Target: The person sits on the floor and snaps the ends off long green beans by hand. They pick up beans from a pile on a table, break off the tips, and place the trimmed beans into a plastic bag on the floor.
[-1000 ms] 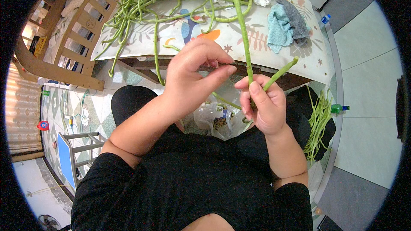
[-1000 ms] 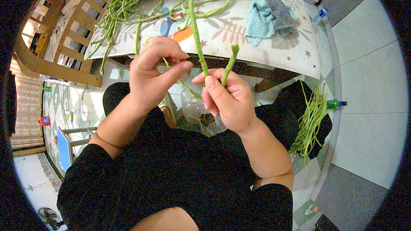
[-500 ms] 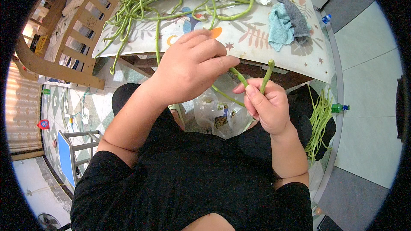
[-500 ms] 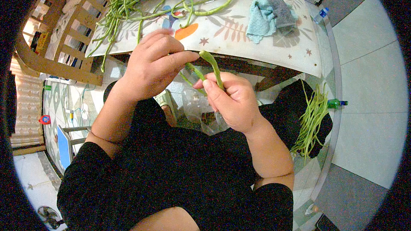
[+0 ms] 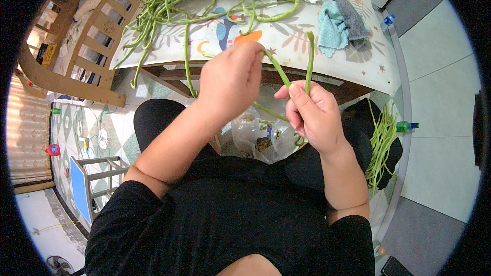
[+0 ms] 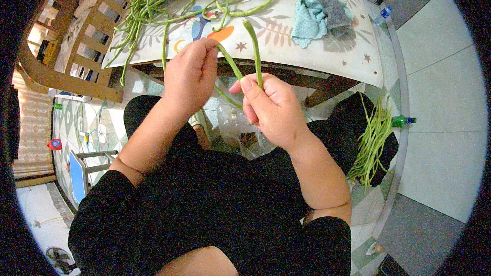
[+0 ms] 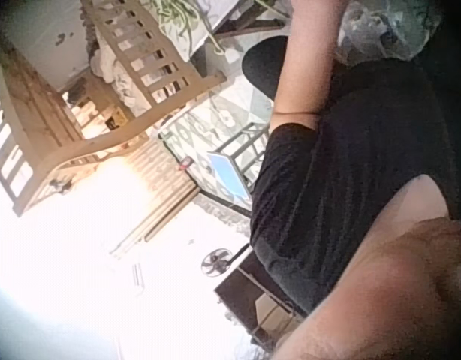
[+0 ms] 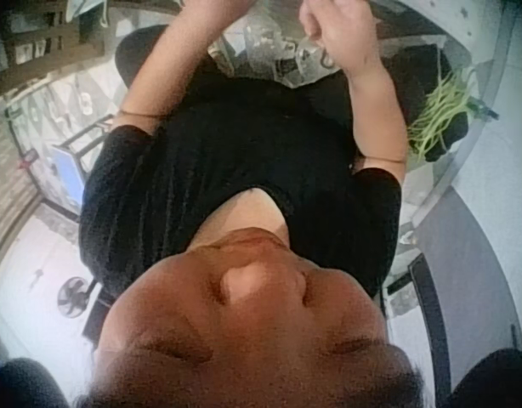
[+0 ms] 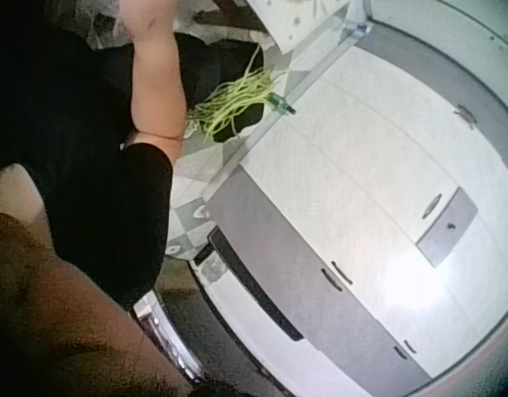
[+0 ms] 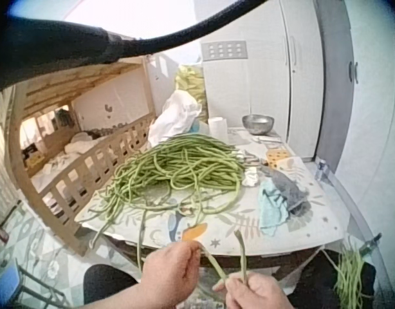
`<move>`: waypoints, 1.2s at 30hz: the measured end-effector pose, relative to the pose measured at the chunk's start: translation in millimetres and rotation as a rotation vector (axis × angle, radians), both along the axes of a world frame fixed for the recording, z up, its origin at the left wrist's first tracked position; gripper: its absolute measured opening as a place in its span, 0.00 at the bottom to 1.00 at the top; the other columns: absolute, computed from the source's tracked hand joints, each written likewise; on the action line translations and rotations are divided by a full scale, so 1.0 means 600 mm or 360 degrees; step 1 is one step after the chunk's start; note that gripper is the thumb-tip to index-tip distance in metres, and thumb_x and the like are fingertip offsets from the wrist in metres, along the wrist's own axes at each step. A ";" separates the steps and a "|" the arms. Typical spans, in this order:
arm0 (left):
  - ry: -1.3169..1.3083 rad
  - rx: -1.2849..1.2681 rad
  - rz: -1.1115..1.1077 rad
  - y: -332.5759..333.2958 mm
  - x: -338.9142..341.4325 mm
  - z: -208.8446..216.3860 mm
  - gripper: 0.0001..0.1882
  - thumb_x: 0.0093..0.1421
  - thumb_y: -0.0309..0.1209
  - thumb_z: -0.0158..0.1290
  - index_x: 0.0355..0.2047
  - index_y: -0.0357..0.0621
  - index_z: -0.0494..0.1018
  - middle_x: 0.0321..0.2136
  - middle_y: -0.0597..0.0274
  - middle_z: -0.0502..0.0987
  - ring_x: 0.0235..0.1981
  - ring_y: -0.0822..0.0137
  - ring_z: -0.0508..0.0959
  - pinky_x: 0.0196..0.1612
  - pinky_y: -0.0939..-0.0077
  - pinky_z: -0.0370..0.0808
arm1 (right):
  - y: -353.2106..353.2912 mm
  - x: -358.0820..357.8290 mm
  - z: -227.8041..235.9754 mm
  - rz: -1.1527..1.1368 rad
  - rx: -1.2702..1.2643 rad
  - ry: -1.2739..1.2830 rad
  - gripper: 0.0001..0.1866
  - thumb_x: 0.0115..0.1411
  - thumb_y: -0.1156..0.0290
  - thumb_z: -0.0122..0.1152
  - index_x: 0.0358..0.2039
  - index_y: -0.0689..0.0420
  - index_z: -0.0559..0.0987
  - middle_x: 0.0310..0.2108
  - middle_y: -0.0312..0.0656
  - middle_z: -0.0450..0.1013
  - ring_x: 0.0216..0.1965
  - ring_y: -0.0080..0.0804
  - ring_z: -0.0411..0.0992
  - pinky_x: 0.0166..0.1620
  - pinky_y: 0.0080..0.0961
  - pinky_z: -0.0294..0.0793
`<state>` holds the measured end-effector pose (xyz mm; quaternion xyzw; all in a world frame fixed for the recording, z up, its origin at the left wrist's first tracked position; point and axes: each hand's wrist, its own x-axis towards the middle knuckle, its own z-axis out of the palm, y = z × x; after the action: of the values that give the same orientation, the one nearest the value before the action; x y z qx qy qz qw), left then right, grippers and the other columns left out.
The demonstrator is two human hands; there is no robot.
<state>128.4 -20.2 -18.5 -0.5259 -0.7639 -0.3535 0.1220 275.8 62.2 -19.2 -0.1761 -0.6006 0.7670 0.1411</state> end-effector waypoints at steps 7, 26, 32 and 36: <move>0.0147 0.0187 -0.0210 0.009 -0.033 -0.003 0.05 0.51 0.26 0.48 0.29 0.42 0.69 0.22 0.57 0.72 0.22 0.53 0.73 0.23 0.66 0.70 | 0.005 0.012 0.001 -0.0084 -0.0080 0.0055 0.13 0.61 0.64 0.41 0.26 0.59 0.69 0.09 0.29 0.57 0.09 0.13 0.51 0.13 0.11 0.50; -0.1977 0.0592 -0.0779 -0.028 -0.035 0.021 0.10 0.60 0.31 0.39 0.33 0.38 0.67 0.16 0.70 0.61 0.14 0.79 0.57 0.18 0.87 0.54 | 0.024 0.040 -0.009 -0.0010 -0.0200 0.0456 0.15 0.61 0.64 0.40 0.24 0.61 0.67 0.07 0.30 0.54 0.07 0.13 0.47 0.10 0.12 0.45; -0.0923 0.0544 -0.1041 -0.035 -0.028 0.024 0.12 0.54 0.27 0.47 0.38 0.36 0.68 0.20 0.66 0.64 0.20 0.77 0.61 0.22 0.85 0.58 | 0.012 0.031 -0.012 0.0041 -0.0192 0.0316 0.15 0.61 0.65 0.40 0.24 0.62 0.68 0.07 0.30 0.55 0.07 0.14 0.49 0.11 0.11 0.47; -0.0296 0.0296 -0.0645 -0.049 -0.013 0.047 0.16 0.46 0.25 0.54 0.38 0.38 0.69 0.15 0.68 0.64 0.16 0.75 0.64 0.20 0.83 0.60 | 0.005 0.027 -0.012 0.0016 -0.0122 0.0177 0.14 0.60 0.65 0.41 0.25 0.61 0.68 0.08 0.29 0.56 0.09 0.13 0.51 0.12 0.10 0.49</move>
<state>120.8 -49.9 9.8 -0.6202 -0.6149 -0.4864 0.0257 291.9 65.4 -26.6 -0.1356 -0.5628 0.7988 0.1636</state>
